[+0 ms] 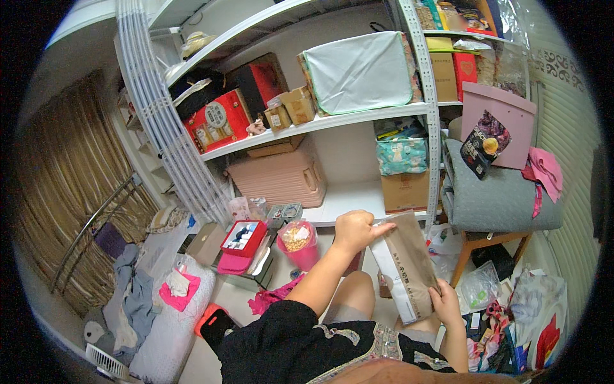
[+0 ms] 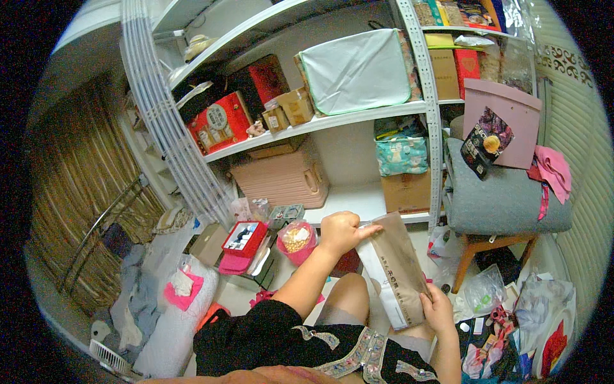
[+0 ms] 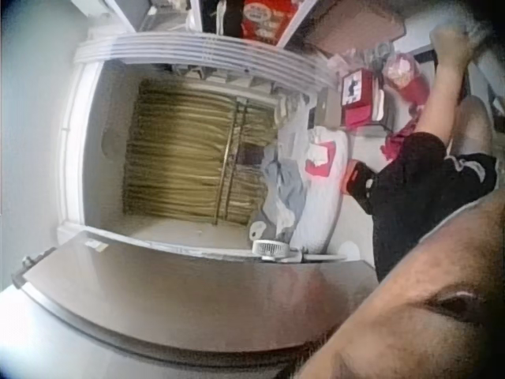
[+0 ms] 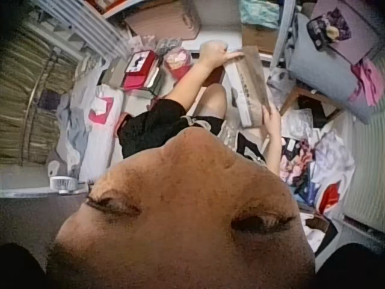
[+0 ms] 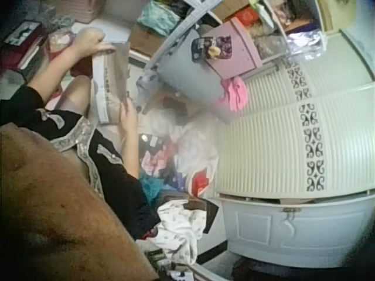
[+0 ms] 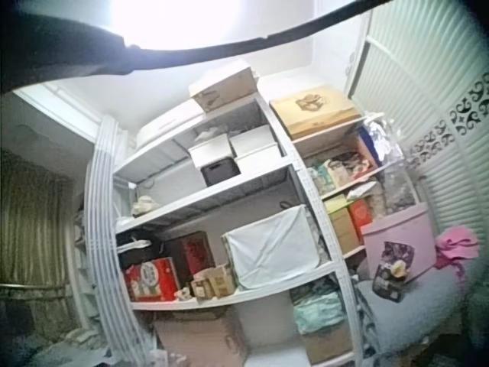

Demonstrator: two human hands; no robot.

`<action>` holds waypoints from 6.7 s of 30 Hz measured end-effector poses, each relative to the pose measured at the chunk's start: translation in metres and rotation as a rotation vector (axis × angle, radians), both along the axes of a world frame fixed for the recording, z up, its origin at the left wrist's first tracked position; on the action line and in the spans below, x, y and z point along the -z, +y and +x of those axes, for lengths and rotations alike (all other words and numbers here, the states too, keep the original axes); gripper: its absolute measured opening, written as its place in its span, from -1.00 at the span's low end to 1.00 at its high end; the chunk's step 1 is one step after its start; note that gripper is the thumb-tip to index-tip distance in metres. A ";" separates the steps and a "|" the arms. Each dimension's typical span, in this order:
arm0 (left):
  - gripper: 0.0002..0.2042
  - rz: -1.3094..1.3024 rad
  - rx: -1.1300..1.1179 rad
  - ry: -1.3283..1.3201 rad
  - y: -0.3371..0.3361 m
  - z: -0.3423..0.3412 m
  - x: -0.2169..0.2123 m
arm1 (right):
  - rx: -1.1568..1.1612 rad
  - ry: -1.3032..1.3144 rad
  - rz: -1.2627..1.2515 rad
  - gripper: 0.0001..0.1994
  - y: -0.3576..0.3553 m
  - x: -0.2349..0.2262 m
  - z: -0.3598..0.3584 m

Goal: The person sits on the floor and organizes various items in a cluttered room. They handle a white package, a red and white checkered cloth, a pink plastic container, and a black digital scale. The person wipes the scale with a white cloth and places items into bags and boxes.

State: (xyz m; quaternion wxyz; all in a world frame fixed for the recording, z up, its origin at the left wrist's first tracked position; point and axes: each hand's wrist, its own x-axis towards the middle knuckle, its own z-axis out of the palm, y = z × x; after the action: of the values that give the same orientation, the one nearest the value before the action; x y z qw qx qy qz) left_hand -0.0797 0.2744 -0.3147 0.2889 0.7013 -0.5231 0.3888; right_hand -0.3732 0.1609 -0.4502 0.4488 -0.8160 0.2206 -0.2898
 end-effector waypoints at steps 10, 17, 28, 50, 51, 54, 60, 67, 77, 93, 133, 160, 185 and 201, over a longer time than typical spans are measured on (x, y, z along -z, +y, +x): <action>-0.73 -0.173 0.853 1.526 -0.001 -0.003 0.030 | -0.127 -0.273 0.402 -0.70 -0.003 0.016 0.009; -0.71 -0.104 0.801 1.585 -0.004 0.013 0.065 | -0.163 -0.216 0.413 -0.64 0.003 0.020 0.017; -0.75 -0.523 0.901 1.662 -0.019 0.010 0.101 | -0.201 -0.138 0.687 -0.63 0.011 0.045 0.020; -0.77 -0.153 0.965 2.043 -0.043 -0.083 0.126 | 0.132 -0.331 0.386 -0.72 0.008 0.054 0.024; -0.77 -0.137 0.971 2.026 -0.045 -0.082 0.130 | 0.148 -0.309 0.334 -0.71 0.007 0.061 0.019; -0.78 -0.110 0.962 1.964 -0.047 -0.075 0.144 | 0.195 -0.255 0.192 -0.70 0.006 0.067 0.013; -0.80 -0.108 0.895 1.971 -0.060 -0.079 0.148 | 0.242 -0.186 0.218 -0.66 0.005 0.051 0.002; -0.85 0.045 0.934 2.087 -0.066 -0.080 0.166 | 0.287 -0.222 0.327 -0.64 0.003 0.064 -0.022; -0.58 0.138 0.942 2.181 -0.072 -0.089 0.180 | 0.224 -0.165 0.448 -0.59 -0.008 0.072 -0.050; -0.50 0.189 0.740 2.206 -0.093 -0.117 0.210 | 0.933 -0.203 1.058 -0.61 -0.098 0.236 -0.167; -0.42 0.570 0.711 2.141 -0.140 -0.110 0.235 | 1.781 0.155 0.012 -0.56 -0.302 0.357 -0.204; -0.41 0.592 0.808 2.217 -0.143 -0.116 0.225 | 2.221 -1.162 -0.070 -0.51 -0.356 0.034 -0.490; -0.46 0.632 0.729 2.171 -0.144 -0.114 0.223 | 1.347 1.161 -0.126 -0.23 -0.317 0.265 -0.314; -0.42 0.668 0.804 2.160 -0.142 -0.105 0.235 | 1.888 1.639 -0.279 -0.50 -0.301 0.173 -0.496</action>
State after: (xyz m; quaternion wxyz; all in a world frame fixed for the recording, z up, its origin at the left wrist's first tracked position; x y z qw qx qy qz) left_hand -0.1852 0.1323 -0.5494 0.4829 0.4918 -0.2671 -0.6735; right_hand -0.8688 -0.1398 -0.6232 -0.2916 -0.3207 0.8982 0.0727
